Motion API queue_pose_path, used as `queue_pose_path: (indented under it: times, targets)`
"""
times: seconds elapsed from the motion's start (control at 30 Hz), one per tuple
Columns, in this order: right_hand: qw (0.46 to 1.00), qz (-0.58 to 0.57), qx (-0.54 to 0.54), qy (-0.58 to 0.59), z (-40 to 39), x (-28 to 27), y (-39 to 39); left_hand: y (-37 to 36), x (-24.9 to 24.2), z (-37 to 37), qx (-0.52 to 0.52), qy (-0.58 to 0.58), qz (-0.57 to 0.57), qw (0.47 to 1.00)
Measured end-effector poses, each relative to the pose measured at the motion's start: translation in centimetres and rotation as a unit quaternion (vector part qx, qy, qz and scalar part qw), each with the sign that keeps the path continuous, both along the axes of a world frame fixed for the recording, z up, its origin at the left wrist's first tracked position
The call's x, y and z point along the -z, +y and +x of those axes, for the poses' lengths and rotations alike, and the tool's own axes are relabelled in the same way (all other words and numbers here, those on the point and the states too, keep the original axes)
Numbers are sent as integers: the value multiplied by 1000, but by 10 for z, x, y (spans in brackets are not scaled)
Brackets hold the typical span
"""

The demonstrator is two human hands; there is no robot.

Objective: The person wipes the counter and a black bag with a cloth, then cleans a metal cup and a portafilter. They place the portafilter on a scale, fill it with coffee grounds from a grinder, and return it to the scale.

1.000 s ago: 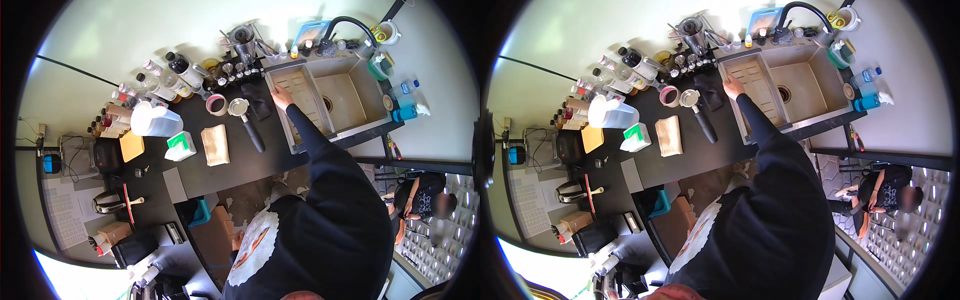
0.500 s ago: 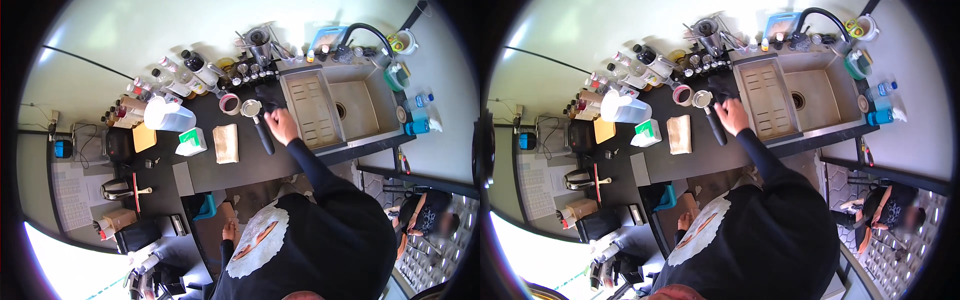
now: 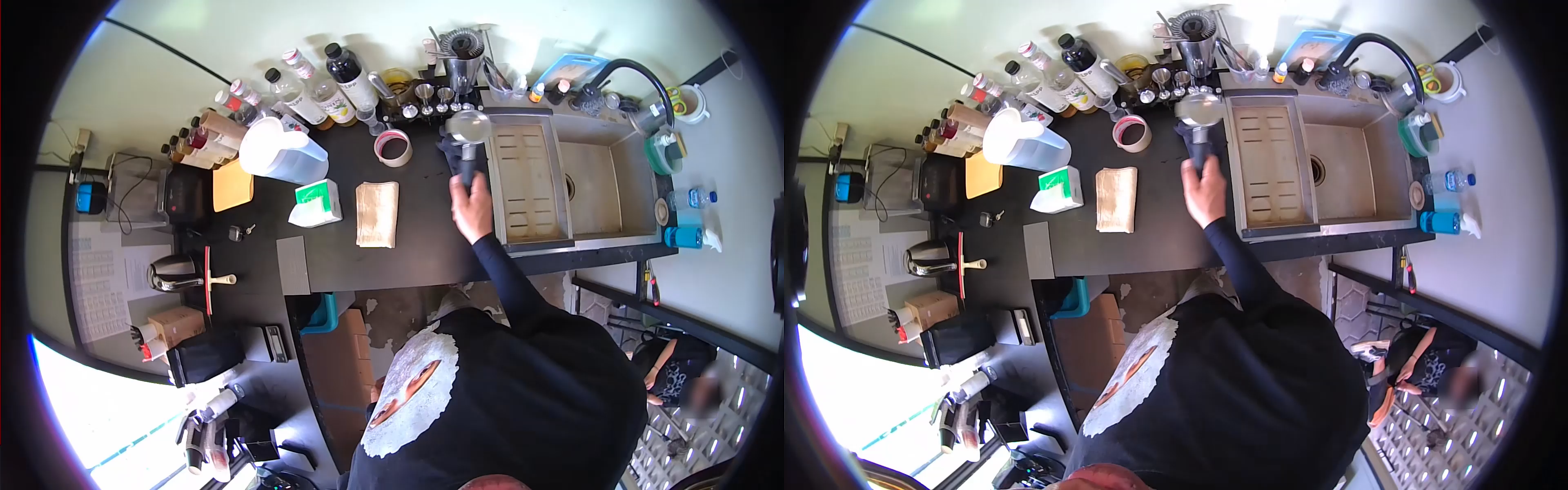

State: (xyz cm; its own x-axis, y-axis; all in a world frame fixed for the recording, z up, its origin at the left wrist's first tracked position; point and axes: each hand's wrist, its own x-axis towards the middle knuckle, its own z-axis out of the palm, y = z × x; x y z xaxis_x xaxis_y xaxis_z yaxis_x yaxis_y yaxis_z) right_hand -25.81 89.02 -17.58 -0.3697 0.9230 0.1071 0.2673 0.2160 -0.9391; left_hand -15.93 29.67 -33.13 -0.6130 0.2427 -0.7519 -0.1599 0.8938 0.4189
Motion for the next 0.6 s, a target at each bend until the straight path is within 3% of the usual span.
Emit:
queue_pose_path:
  times: [0.07,0.13,0.17,0.27,0.33,0.37,0.4,0.47,0.53,0.6]
  targets:
    - [992,67,88,-58,2,24,29,-2,5,-2,5,0,-1,1000]
    - [994,-53,52,-83,12,34,42,-3,12,-7,12,4,2,1000]
    - [977,-206,9,-57,20,1,33,-4,14,-8,18,6,3,1000]
    - [964,-214,-157,-31,35,-20,15,-10,36,-18,58,14,13,998]
    - [938,-261,-222,49,38,-31,2,-23,69,-38,203,47,35,977]
    - [933,-275,-219,73,37,-42,-4,-10,65,-57,392,120,1,912]
    - [934,-280,-191,112,36,-44,-8,61,-35,-75,247,109,-17,963]
    - [936,-280,-129,173,38,-44,-9,132,-76,-105,148,165,35,974]
    - [943,-265,-82,183,51,-40,-1,223,-144,-129,114,178,192,958]
    - [957,-240,-53,156,69,-41,7,307,-183,-150,182,216,303,910]
